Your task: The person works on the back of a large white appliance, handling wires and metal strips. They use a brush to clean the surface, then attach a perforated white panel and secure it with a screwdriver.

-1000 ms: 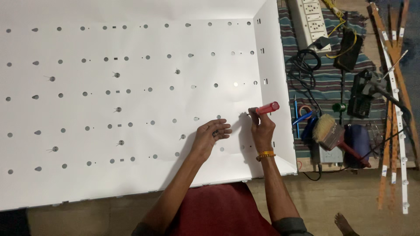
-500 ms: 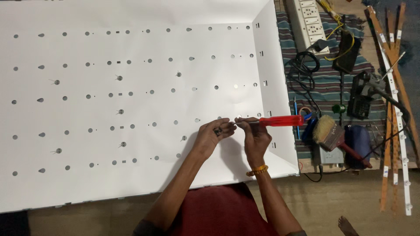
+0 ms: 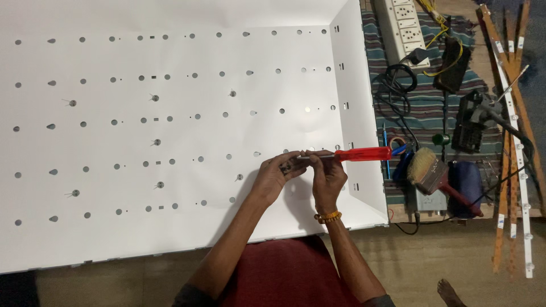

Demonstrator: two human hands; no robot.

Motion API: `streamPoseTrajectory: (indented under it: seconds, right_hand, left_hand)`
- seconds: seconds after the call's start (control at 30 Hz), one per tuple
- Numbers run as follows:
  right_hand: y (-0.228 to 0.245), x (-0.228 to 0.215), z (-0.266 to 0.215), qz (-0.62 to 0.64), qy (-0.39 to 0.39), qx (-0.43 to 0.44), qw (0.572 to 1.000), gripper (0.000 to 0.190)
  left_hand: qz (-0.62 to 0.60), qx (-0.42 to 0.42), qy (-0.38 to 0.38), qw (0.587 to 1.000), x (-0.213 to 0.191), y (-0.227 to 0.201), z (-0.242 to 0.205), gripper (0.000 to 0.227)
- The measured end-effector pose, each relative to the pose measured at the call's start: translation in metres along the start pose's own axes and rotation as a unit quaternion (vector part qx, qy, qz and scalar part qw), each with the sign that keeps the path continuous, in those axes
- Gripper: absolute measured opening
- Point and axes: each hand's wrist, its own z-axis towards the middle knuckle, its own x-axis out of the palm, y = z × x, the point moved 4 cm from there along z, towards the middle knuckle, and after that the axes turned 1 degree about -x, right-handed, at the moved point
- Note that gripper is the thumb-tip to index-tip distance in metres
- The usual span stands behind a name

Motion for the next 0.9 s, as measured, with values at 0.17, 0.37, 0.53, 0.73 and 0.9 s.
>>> streamPoseTrajectory:
  seconds: [0.17,0.37,0.53,0.73,0.9]
  right_hand:
    - [0.005,-0.003,0.007,0.047,-0.032,0.029,0.998,0.016]
    - [0.01,-0.006,0.007,0.06,-0.055,0.031,0.996,0.016]
    - [0.016,-0.009,0.008,0.071,-0.056,0.025,0.996,0.017]
    - [0.022,-0.01,0.008,0.071,-0.055,0.019,0.996,0.017]
    - [0.023,-0.005,0.009,0.059,-0.037,0.002,0.998,0.016]
  left_hand:
    - [0.01,-0.001,0.015,1.0,0.002,0.002,0.002,0.035]
    - [0.025,-0.008,0.01,1.0,0.005,0.009,0.009,0.032]
    - [-0.013,0.008,0.015,1.0,-0.003,0.015,0.011,0.026]
    - [-0.016,0.018,0.018,1.0,-0.011,0.017,0.017,0.018]
    - [-0.064,0.004,0.03,0.997,-0.006,0.014,0.013,0.022]
